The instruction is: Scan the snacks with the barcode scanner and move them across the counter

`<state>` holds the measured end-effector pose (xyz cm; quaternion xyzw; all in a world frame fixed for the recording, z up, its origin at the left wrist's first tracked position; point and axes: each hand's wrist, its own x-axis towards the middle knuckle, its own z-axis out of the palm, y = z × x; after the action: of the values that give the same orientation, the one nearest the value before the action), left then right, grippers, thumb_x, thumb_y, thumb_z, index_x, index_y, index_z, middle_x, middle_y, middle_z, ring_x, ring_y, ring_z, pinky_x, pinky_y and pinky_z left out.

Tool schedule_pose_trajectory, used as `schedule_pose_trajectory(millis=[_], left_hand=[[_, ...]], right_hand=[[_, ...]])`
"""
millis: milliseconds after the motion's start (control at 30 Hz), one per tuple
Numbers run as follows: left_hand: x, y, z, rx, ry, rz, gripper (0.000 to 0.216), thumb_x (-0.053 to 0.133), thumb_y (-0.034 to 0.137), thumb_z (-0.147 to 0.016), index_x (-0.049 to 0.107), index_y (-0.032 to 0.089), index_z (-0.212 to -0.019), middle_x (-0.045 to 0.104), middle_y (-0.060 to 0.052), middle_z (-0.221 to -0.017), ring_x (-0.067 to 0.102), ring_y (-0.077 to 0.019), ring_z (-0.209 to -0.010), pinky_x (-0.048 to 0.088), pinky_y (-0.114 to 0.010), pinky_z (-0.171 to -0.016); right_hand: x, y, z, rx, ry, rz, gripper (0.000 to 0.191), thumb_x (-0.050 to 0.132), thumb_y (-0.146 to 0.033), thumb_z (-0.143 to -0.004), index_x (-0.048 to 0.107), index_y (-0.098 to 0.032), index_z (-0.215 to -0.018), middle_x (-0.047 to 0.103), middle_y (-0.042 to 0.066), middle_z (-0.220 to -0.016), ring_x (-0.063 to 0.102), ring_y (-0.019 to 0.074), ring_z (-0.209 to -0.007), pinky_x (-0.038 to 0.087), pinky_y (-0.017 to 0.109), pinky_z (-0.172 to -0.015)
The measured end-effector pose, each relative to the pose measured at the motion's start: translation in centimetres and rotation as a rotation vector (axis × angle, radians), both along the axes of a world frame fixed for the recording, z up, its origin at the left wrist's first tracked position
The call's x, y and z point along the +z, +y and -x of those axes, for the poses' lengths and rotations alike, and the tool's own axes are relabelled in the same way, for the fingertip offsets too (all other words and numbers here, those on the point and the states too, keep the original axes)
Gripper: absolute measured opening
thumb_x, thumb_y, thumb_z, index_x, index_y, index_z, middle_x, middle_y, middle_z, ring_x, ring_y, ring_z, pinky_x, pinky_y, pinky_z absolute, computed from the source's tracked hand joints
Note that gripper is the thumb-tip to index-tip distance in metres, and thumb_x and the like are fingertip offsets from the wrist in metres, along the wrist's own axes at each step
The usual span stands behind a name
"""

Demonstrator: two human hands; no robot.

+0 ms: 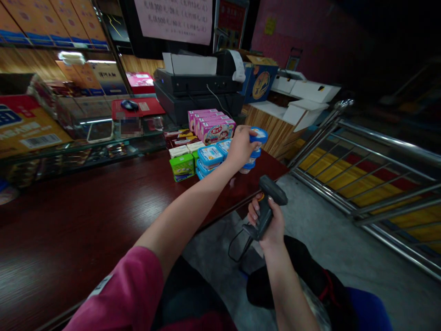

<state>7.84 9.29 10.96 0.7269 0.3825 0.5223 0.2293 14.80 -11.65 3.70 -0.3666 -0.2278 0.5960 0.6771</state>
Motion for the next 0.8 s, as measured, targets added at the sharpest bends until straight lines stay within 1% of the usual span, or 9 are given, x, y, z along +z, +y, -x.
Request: schedule_pose_trajectory(millis=[133,233,300,367,433,500,633,733,800], left_hand=[[-0.5,0.8,-0.3,-0.007,0.005,-0.001,0.033,0.081,0.001,-0.08,0.059,0.019,-0.098,0.062,-0.012,-0.123,0.062,-0.0254,-0.12,0.049,-0.043,-0.112],[-0.1,1.1,0.3,-0.015,0.033,-0.016,0.034,0.083,0.005,-0.078,0.059,0.019,-0.098,0.064,-0.011,-0.117,0.062,-0.0282,-0.12,0.049,-0.046,-0.111],[0.5,0.3,2.0,-0.039,0.052,-0.075,0.031,0.081,0.008,-0.082,0.06,0.02,-0.103,0.066,-0.012,-0.119,0.061,-0.0288,-0.123,0.049,-0.045,-0.112],[0.9,-1.5,5.1,-0.057,0.085,-0.162,0.025,0.073,0.011,-0.09,0.061,0.02,-0.11,0.066,-0.012,-0.124,0.06,-0.0279,-0.129,0.047,-0.044,-0.114],[0.8,-4.3,9.7,-0.049,0.155,-0.24,0.02,0.062,0.014,-0.098,0.062,0.021,-0.116,0.066,-0.011,-0.131,0.058,-0.0262,-0.135,0.046,-0.043,-0.117],[-0.1,-7.6,15.3,-0.01,0.261,-0.283,0.022,0.054,0.016,-0.102,0.062,0.023,-0.121,0.065,-0.01,-0.138,0.057,-0.0246,-0.14,0.045,-0.041,-0.119],[-4.0,-14.4,28.4,0.122,0.503,-0.249,0.025,0.05,0.021,-0.102,0.064,0.025,-0.123,0.07,-0.009,-0.135,0.062,-0.0235,-0.135,0.047,-0.04,-0.115],[-7.0,-18.7,38.3,0.324,0.568,-0.139,0.023,0.054,0.023,-0.101,0.066,0.023,-0.121,0.07,-0.01,-0.133,0.065,-0.0249,-0.127,0.049,-0.042,-0.111],[-8.3,-20.9,44.4,0.472,0.549,-0.05,0.024,0.06,0.023,-0.097,0.066,0.023,-0.121,0.069,-0.011,-0.133,0.064,-0.0275,-0.128,0.049,-0.045,-0.113]], right_hand=[[-0.3,0.1,0.0,0.001,0.001,-0.015,0.022,0.068,-0.046,-0.085,0.062,-0.025,-0.089,0.043,-0.003,-0.069,0.034,0.0107,-0.052,0.032,0.018,-0.039],[-0.1,0.1,0.3,0.014,0.008,-0.014,0.021,0.067,-0.045,-0.086,0.062,-0.024,-0.088,0.043,-0.003,-0.069,0.035,0.0106,-0.052,0.033,0.018,-0.039],[0.1,0.0,0.8,0.024,0.016,-0.006,0.021,0.066,-0.043,-0.087,0.063,-0.023,-0.088,0.044,-0.002,-0.07,0.036,0.0106,-0.053,0.033,0.018,-0.039],[0.5,-0.1,1.4,0.058,0.006,-0.014,0.021,0.068,-0.043,-0.086,0.064,-0.022,-0.087,0.044,-0.002,-0.069,0.037,0.0107,-0.053,0.034,0.018,-0.039],[0.8,-0.2,2.4,0.117,-0.011,-0.026,0.024,0.072,-0.044,-0.082,0.066,-0.022,-0.087,0.044,-0.002,-0.068,0.037,0.0108,-0.052,0.034,0.018,-0.037],[0.9,-0.2,3.9,0.196,-0.025,-0.017,0.026,0.077,-0.044,-0.078,0.068,-0.021,-0.087,0.045,-0.002,-0.067,0.037,0.0113,-0.051,0.035,0.019,-0.035],[1.0,0.3,8.7,0.417,-0.053,0.001,0.026,0.08,-0.044,-0.074,0.07,-0.022,-0.084,0.048,-0.001,-0.066,0.039,0.0124,-0.048,0.034,0.021,-0.031],[1.1,0.7,13.5,0.589,-0.063,0.022,0.028,0.08,-0.045,-0.075,0.07,-0.021,-0.086,0.05,-0.001,-0.066,0.039,0.0115,-0.047,0.033,0.021,-0.032],[1.1,1.2,16.8,0.692,-0.055,0.041,0.027,0.077,-0.045,-0.079,0.07,-0.021,-0.088,0.051,-0.001,-0.067,0.04,0.0104,-0.048,0.035,0.019,-0.034]])
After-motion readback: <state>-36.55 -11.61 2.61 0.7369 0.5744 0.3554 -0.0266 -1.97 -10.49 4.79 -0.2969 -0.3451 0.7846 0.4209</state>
